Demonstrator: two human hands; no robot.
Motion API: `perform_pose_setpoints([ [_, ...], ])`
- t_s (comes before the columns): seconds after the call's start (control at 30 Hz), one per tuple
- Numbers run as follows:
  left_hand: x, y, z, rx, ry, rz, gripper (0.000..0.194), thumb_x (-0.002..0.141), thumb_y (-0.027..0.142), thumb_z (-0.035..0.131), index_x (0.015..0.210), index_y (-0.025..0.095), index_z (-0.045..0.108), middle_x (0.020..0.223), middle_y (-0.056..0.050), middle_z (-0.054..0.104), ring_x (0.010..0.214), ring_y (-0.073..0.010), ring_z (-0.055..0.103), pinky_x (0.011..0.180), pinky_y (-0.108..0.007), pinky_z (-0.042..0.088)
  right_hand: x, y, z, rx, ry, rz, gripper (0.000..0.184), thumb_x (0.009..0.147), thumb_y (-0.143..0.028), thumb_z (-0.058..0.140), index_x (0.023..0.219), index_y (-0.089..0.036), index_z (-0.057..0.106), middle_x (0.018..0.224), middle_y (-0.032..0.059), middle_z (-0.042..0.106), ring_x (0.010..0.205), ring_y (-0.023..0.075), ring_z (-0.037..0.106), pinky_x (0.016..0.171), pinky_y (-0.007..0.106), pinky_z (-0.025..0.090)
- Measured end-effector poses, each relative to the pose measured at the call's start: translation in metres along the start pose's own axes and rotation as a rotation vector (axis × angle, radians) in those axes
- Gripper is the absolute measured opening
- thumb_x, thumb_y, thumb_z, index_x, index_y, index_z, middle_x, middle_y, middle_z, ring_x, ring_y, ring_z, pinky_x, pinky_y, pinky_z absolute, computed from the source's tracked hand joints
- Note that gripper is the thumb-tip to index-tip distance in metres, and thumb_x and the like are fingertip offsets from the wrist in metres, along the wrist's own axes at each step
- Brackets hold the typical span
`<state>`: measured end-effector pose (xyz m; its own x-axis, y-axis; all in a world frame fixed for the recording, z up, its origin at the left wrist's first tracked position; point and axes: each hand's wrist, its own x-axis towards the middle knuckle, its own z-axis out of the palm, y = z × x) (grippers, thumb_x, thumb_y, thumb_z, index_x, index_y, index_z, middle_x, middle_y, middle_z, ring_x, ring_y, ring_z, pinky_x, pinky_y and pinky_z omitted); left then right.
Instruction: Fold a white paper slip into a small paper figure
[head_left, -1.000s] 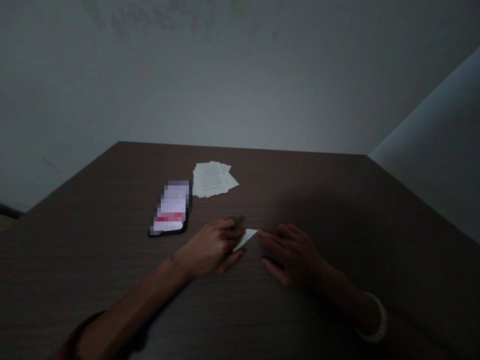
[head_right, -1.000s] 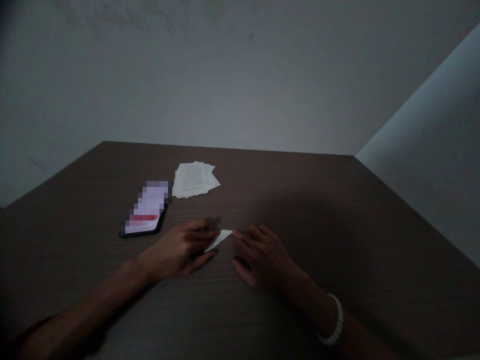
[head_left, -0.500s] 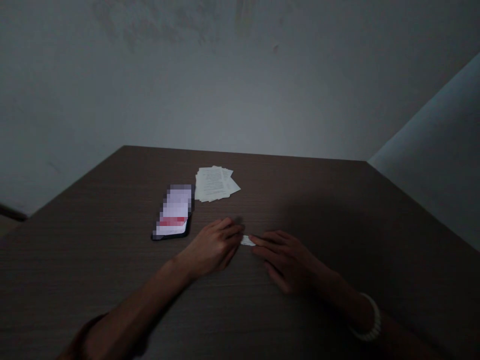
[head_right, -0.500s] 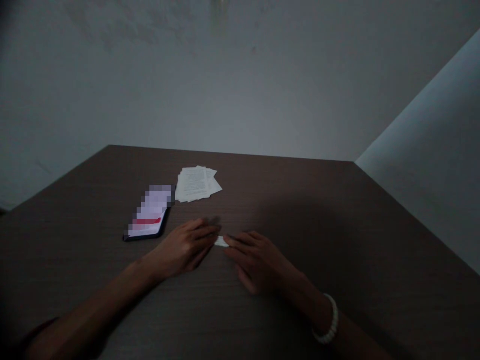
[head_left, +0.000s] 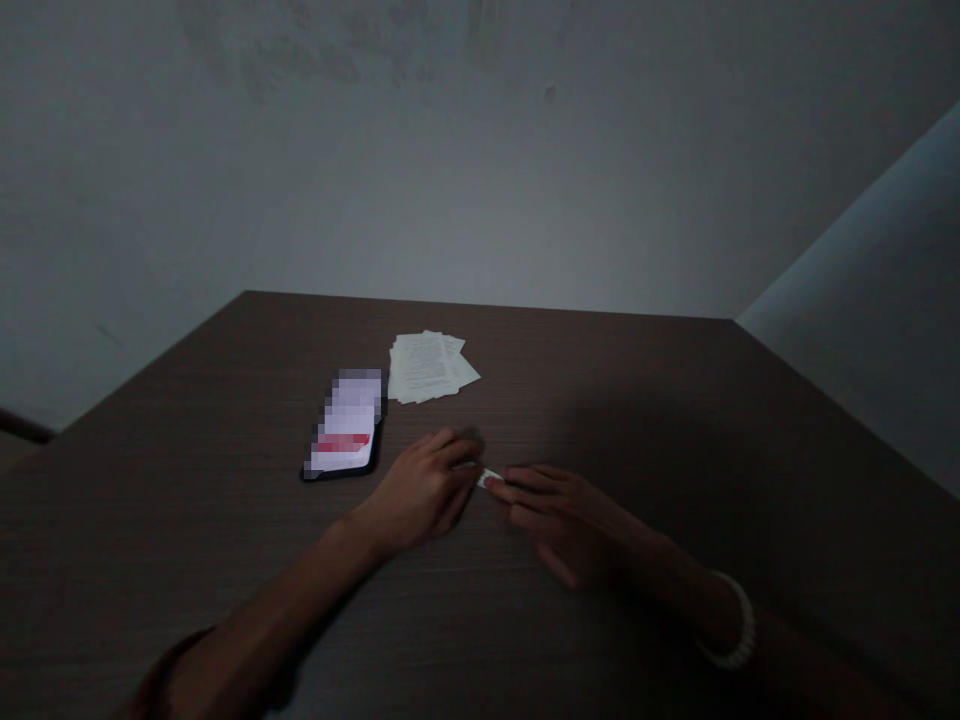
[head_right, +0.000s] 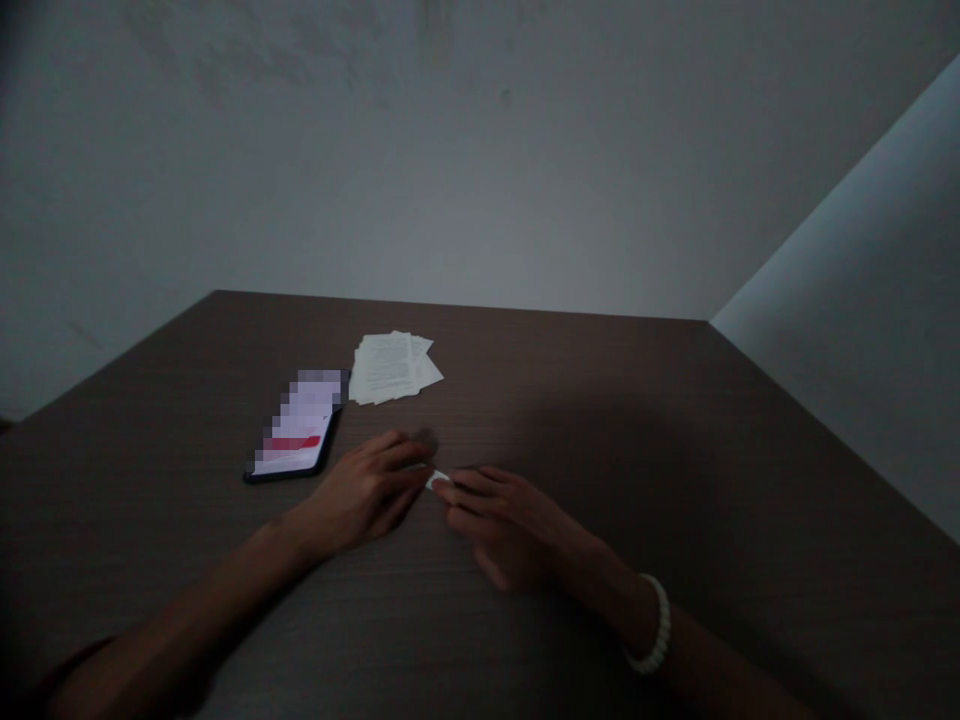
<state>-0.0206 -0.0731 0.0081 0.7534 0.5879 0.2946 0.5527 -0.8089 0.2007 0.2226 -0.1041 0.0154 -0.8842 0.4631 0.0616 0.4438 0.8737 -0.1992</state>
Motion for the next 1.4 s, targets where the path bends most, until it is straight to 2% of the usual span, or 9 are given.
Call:
perform_pose_setpoints([
  [0.1, 0.001, 0.001, -0.002, -0.021, 0.003, -0.016, 0.019, 0.092, 0.016, 0.05, 0.091, 0.016, 0.069, 0.109, -0.01, 0.062, 0.096, -0.0231, 0.053, 0.08, -0.037, 0.047, 0.0, -0.001, -0.001, 0.029, -0.006, -0.002, 0.04, 0.082, -0.012, 0.05, 0.121, -0.011, 0.057, 0.15, 0.0129, 0.041, 0.141, 0.0224, 0.031, 0.115, 0.039, 0.032],
  [0.23, 0.002, 0.002, -0.004, -0.044, -0.012, -0.038, 0.021, 0.092, 0.017, 0.049, 0.092, 0.017, 0.07, 0.109, -0.009, 0.061, 0.096, -0.0233, 0.052, 0.08, -0.037, 0.046, 0.001, -0.003, -0.002, 0.07, -0.001, 0.016, 0.038, 0.077, -0.012, 0.052, 0.114, -0.009, 0.059, 0.148, 0.0155, 0.043, 0.141, 0.0238, 0.033, 0.116, 0.037, 0.032],
  [0.47, 0.002, 0.0, -0.002, -0.085, 0.008, -0.044, 0.024, 0.095, 0.019, 0.047, 0.093, 0.017, 0.07, 0.107, -0.009, 0.061, 0.093, -0.0225, 0.051, 0.079, -0.037, 0.046, 0.004, -0.005, 0.003, 0.101, 0.048, 0.039, 0.036, 0.075, -0.014, 0.054, 0.11, -0.01, 0.058, 0.145, 0.0184, 0.046, 0.137, 0.0272, 0.038, 0.114, 0.041, 0.035],
  [0.6, -0.001, 0.0, 0.0, -0.04, 0.023, -0.033, 0.023, 0.094, 0.019, 0.047, 0.098, 0.017, 0.07, 0.109, -0.01, 0.061, 0.096, -0.0238, 0.052, 0.081, -0.039, 0.046, 0.005, -0.007, 0.004, 0.119, 0.096, 0.05, 0.031, 0.076, -0.014, 0.053, 0.106, -0.01, 0.059, 0.142, 0.0176, 0.049, 0.135, 0.0267, 0.041, 0.114, 0.039, 0.035],
  [0.73, -0.001, 0.002, -0.003, 0.043, -0.017, -0.041, 0.022, 0.092, 0.021, 0.05, 0.102, 0.018, 0.07, 0.113, -0.011, 0.058, 0.098, -0.0264, 0.05, 0.081, -0.041, 0.045, 0.005, -0.008, 0.005, 0.129, 0.124, 0.046, 0.029, 0.077, -0.014, 0.052, 0.105, -0.01, 0.059, 0.141, 0.0172, 0.051, 0.135, 0.027, 0.041, 0.113, 0.039, 0.036],
  [0.93, 0.001, 0.004, -0.008, 0.082, -0.046, -0.066, 0.021, 0.09, 0.024, 0.052, 0.1, 0.021, 0.071, 0.109, -0.011, 0.058, 0.097, -0.0266, 0.05, 0.08, -0.041, 0.044, 0.005, -0.011, 0.008, 0.142, 0.148, 0.09, 0.031, 0.078, -0.015, 0.053, 0.108, -0.009, 0.059, 0.142, 0.0173, 0.05, 0.134, 0.0272, 0.042, 0.113, 0.039, 0.036],
  [1.2, -0.003, -0.001, -0.002, 0.024, 0.03, 0.085, 0.023, 0.093, 0.018, 0.047, 0.102, 0.017, 0.068, 0.102, -0.008, 0.069, 0.093, -0.024, 0.056, 0.078, -0.038, 0.043, 0.004, -0.011, 0.009, 0.159, 0.163, 0.09, 0.032, 0.077, -0.017, 0.053, 0.107, -0.009, 0.059, 0.136, 0.0166, 0.055, 0.131, 0.0273, 0.045, 0.113, 0.039, 0.037],
  [1.4, -0.003, -0.006, 0.002, -0.073, 0.042, 0.133, 0.026, 0.091, 0.013, 0.047, 0.109, 0.016, 0.066, 0.106, -0.007, 0.071, 0.096, -0.0246, 0.057, 0.081, -0.039, 0.045, 0.003, -0.01, 0.01, 0.179, 0.179, 0.101, 0.032, 0.077, -0.018, 0.054, 0.108, -0.009, 0.059, 0.134, 0.0169, 0.056, 0.13, 0.027, 0.046, 0.111, 0.039, 0.038],
])
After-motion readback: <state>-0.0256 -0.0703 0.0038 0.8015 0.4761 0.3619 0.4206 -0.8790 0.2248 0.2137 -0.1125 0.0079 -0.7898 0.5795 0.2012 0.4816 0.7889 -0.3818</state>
